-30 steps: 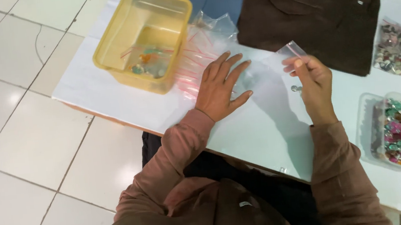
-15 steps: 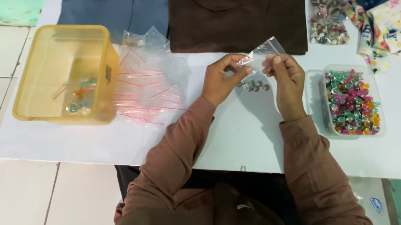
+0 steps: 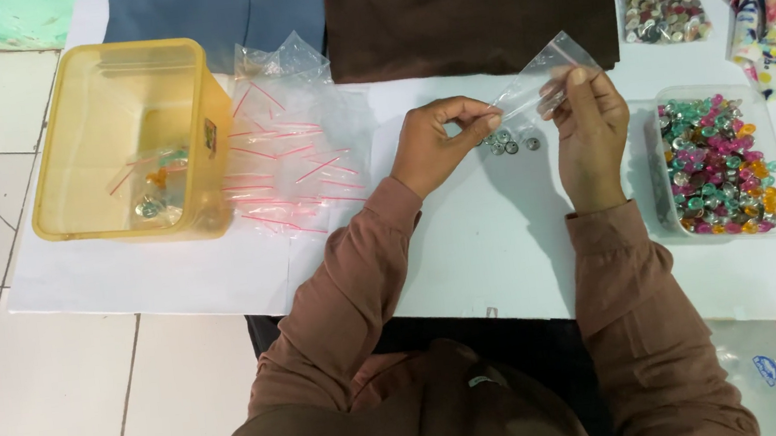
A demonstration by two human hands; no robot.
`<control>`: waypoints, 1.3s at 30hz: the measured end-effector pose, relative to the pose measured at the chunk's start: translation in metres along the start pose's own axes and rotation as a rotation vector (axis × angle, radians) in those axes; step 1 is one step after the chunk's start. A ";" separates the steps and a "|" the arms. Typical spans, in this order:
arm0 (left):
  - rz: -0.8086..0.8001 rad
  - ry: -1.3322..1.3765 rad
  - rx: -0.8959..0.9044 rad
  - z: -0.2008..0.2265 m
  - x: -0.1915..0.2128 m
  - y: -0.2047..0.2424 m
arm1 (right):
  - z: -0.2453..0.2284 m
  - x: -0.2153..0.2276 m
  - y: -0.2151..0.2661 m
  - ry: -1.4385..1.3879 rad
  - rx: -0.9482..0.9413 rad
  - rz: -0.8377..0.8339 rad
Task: The person sorts small metallic rings from a container, arranges them on a table, and places them into small plastic bags.
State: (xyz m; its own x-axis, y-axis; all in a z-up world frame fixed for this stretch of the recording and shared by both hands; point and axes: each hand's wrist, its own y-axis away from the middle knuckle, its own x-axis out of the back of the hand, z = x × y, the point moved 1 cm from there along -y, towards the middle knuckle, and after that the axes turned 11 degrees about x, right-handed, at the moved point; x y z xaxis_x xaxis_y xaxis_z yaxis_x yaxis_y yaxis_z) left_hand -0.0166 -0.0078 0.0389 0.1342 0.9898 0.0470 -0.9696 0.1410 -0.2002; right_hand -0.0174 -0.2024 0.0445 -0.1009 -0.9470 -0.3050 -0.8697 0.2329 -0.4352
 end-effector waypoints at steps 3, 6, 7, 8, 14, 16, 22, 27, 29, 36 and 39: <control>0.062 -0.049 -0.042 0.016 0.004 0.004 | -0.002 -0.002 0.001 0.029 -0.014 -0.073; 0.057 -0.003 -0.057 0.018 0.005 0.004 | 0.003 -0.009 0.008 0.113 -0.007 -0.174; 0.057 -0.003 -0.055 0.018 0.005 0.004 | -0.001 -0.014 0.012 0.113 -0.008 -0.173; 0.051 0.004 -0.058 0.018 0.005 0.005 | -0.005 -0.019 0.015 0.139 0.004 -0.214; 0.090 -0.017 -0.142 0.016 0.011 -0.001 | 0.001 -0.016 0.012 0.251 0.178 -0.305; 0.116 -0.036 -0.172 0.016 0.014 -0.002 | -0.005 -0.018 0.011 0.292 0.296 -0.320; 0.153 -0.188 -0.233 0.019 0.022 -0.005 | -0.027 -0.028 0.015 0.583 0.670 -0.368; 0.136 -0.222 -0.276 0.011 0.024 -0.008 | -0.020 -0.030 0.017 0.601 0.802 -0.472; 0.133 -0.226 -0.279 0.011 0.024 -0.008 | -0.022 -0.031 0.016 0.591 0.809 -0.488; 0.097 -0.235 -0.301 0.009 0.024 -0.010 | -0.022 -0.028 0.013 0.582 0.857 -0.545; 0.092 -0.240 -0.341 0.012 0.025 -0.011 | -0.032 -0.033 0.014 0.588 0.835 -0.568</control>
State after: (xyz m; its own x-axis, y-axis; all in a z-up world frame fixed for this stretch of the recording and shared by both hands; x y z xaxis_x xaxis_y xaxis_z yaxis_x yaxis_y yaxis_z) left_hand -0.0053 0.0149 0.0535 -0.0402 0.9718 0.2322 -0.8465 0.0904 -0.5247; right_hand -0.0414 -0.1752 0.0753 -0.1980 -0.8674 0.4565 -0.2960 -0.3911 -0.8715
